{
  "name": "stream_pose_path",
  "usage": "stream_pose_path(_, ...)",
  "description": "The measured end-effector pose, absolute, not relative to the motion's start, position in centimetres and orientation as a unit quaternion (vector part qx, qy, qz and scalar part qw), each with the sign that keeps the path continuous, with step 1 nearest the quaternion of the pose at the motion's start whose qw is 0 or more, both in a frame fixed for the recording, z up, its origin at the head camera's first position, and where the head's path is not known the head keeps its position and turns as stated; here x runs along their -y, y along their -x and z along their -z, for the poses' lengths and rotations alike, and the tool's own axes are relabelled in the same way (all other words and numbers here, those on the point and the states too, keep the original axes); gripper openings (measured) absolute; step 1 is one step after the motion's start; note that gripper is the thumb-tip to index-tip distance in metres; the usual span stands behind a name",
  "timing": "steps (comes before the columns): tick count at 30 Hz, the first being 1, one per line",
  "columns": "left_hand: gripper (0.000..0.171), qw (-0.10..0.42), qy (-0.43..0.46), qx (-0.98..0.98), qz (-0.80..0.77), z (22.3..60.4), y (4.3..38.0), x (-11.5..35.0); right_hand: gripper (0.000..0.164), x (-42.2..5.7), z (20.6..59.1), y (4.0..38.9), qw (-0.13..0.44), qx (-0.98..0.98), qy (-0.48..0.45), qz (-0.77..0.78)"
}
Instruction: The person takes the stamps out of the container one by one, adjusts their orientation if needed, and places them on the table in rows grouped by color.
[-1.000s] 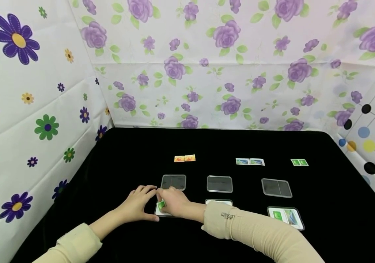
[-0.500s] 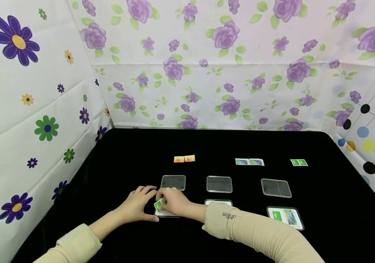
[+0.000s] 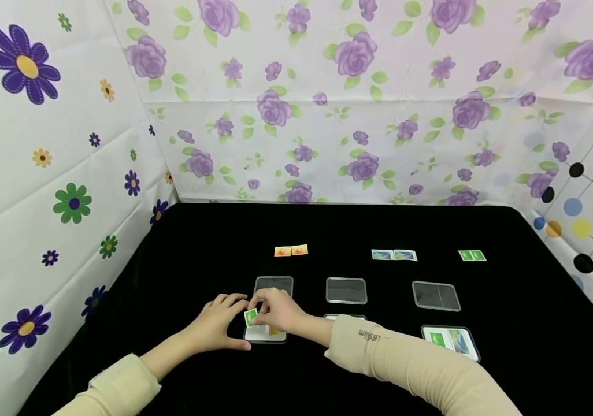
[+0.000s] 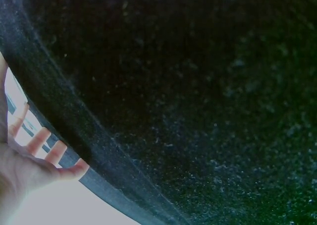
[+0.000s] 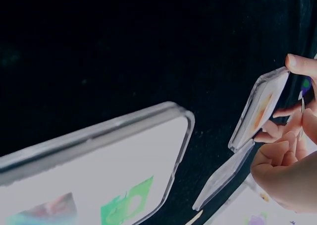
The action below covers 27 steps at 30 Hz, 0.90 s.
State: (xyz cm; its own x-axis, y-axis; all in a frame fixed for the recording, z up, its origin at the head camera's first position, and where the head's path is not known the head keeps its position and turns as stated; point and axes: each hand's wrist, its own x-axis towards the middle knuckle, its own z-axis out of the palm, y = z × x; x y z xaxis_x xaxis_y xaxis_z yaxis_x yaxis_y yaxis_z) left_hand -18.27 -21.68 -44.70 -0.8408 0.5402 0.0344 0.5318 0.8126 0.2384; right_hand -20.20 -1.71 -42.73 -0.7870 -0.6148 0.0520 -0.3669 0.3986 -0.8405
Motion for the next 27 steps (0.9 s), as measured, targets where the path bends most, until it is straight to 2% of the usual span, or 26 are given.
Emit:
stream_pose_path(6, 0.08, 0.019, -0.283, -0.952, -0.116, 44.4, 18.3, 21.6, 0.018, 0.7, 42.2, 20.3, 0.141, -0.809, 0.298, 0.487)
stream_pose_path(17, 0.069, 0.024, -0.271, -0.954, -0.126, 44.7, 18.2, 21.4, 0.019, -0.8, 41.9, 21.0, 0.138, -0.796, 0.3, 0.508)
stream_pose_path(27, 0.069, 0.028, -0.26, -0.957, -0.127, 44.7, 18.3, 21.3, 0.019, -2.5, 40.8, 21.4, 0.107, -0.799, 0.29, 0.516)
